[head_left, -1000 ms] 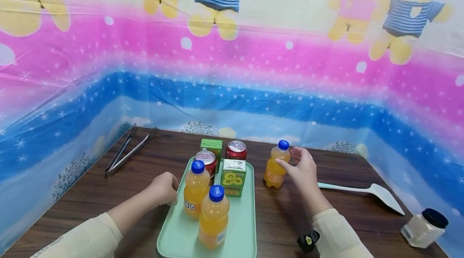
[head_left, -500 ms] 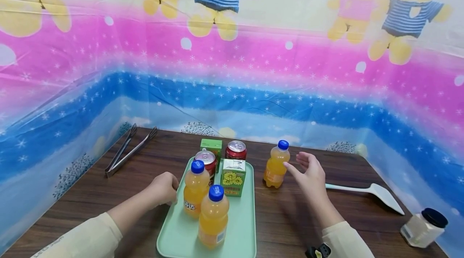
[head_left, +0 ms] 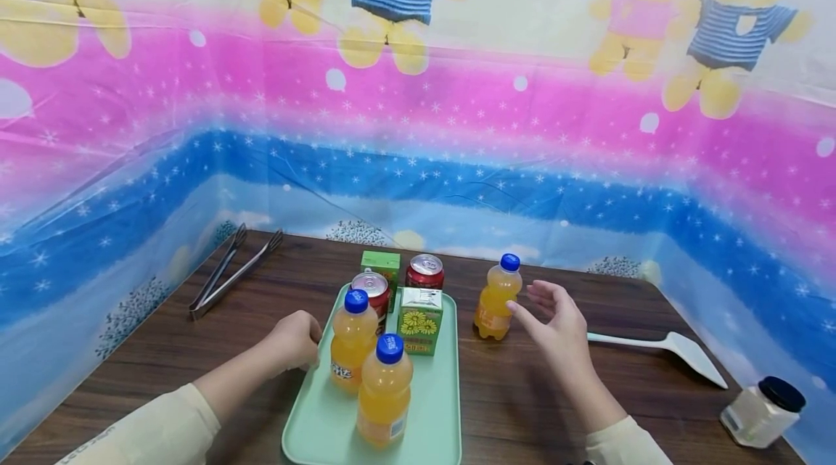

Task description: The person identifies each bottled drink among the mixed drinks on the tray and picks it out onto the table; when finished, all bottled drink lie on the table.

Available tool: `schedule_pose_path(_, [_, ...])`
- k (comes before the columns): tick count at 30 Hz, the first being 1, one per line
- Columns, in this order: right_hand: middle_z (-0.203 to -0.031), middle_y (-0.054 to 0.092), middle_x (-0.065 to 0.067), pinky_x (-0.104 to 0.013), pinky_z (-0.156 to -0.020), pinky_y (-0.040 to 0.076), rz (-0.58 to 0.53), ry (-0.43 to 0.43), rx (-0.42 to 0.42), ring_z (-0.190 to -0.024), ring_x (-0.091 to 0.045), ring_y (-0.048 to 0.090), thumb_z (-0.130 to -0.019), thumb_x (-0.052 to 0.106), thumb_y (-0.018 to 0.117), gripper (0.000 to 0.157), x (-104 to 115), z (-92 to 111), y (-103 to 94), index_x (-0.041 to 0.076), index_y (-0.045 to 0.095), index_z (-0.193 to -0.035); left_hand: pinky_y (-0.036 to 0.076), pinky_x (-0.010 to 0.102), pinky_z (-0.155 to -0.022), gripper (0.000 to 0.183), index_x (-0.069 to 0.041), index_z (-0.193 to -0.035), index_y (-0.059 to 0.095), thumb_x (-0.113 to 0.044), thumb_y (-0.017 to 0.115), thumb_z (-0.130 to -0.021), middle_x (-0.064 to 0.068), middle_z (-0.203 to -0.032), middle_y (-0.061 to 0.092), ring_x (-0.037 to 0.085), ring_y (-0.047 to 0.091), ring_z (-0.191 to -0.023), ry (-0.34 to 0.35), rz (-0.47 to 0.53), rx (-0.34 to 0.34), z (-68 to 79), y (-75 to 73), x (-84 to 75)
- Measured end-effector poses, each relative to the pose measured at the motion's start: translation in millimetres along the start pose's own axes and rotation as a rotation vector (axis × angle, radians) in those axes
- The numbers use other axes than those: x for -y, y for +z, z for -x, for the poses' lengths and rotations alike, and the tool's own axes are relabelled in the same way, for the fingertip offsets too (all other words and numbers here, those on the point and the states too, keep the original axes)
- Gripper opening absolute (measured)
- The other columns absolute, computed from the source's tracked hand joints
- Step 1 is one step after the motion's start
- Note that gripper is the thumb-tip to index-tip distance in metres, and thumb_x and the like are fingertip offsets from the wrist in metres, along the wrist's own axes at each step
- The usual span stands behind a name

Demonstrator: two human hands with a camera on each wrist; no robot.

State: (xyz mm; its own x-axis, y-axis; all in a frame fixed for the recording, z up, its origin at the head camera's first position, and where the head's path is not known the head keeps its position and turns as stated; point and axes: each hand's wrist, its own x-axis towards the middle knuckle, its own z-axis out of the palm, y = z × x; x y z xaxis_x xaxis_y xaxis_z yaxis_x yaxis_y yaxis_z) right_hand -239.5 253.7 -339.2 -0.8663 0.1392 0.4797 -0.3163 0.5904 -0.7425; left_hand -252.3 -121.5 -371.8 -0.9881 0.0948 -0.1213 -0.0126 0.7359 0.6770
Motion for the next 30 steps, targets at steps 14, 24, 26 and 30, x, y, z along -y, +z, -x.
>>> schedule_pose_path(14, [-0.119,0.058,-0.014,-0.038,-0.092,0.046,-0.167,-0.053,0.081,-0.110,-0.024,0.056,-0.079,0.028,0.075,0.055,23.4,14.4,11.1,0.001,0.052,-0.122,0.055,0.034,-0.057,0.026,0.010,-0.092,0.061,0.014,0.069,-0.067,0.012,-0.076,0.057,0.020,0.058,-0.062,0.009,-0.003,-0.010,-0.3,0.5,1.1])
schedule_pose_path(24, [-0.115,0.060,-0.007,-0.034,-0.092,0.045,-0.288,-0.088,0.139,-0.109,-0.022,0.057,-0.075,0.016,0.079,0.052,44.9,24.9,21.0,0.002,0.055,-0.119,0.055,0.034,-0.057,0.027,0.010,-0.092,0.061,0.014,0.068,-0.067,0.012,-0.076,0.057,0.020,0.058,-0.062,0.001,0.000,-0.011,-0.8,0.8,0.7])
schedule_pose_path(26, [-0.115,0.060,-0.007,-0.033,-0.092,0.045,-0.310,-0.104,0.158,-0.109,-0.021,0.057,-0.075,0.013,0.079,0.051,48.4,27.3,23.5,0.001,0.055,-0.118,0.055,0.034,-0.056,0.027,0.010,-0.093,0.061,0.014,0.069,-0.067,0.012,-0.076,0.057,0.020,0.058,-0.062,0.003,-0.001,-0.011,-1.0,0.7,0.7])
schedule_pose_path(30, [-0.116,0.061,-0.004,-0.031,-0.090,0.047,-0.303,-0.124,0.191,-0.109,-0.018,0.058,-0.075,0.012,0.078,0.050,55.4,33.3,28.2,0.004,0.056,-0.118,0.055,0.034,-0.057,0.027,0.010,-0.093,0.061,0.013,0.069,-0.067,0.012,-0.077,0.057,0.020,0.057,-0.063,0.002,-0.001,-0.007,-0.6,0.5,0.5])
